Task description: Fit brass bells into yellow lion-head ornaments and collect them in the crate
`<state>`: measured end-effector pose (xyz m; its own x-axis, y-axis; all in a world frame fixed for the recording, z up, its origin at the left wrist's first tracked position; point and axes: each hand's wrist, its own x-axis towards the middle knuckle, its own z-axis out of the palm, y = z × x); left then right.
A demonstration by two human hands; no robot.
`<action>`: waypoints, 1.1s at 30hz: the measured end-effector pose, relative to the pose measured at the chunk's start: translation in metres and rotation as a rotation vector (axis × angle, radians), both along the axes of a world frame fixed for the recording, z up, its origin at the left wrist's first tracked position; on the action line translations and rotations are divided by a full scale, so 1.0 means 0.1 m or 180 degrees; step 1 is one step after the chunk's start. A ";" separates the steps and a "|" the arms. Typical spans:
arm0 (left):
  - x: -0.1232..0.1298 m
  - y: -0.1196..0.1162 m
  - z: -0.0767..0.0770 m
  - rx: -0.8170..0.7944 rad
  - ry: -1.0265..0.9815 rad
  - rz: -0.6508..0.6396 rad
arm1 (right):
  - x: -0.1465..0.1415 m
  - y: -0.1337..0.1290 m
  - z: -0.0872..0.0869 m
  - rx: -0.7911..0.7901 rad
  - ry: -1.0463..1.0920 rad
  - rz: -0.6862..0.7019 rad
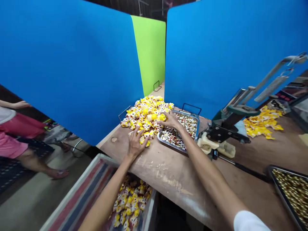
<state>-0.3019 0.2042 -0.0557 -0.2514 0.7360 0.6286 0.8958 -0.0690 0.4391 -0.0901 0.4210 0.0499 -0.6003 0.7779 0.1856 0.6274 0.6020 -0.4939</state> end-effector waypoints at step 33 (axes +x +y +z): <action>1.81 -1.11 0.39 -0.0124 -0.1272 -0.0392 | 2.12 -2.58 -0.60 -0.2681 0.2820 0.0038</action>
<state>-0.1209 0.0932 -0.0167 -0.3786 0.7970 0.4706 0.6406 -0.1414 0.7548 0.1218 0.1634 -0.0103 -0.5300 0.8476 -0.0252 -0.1274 -0.1090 -0.9858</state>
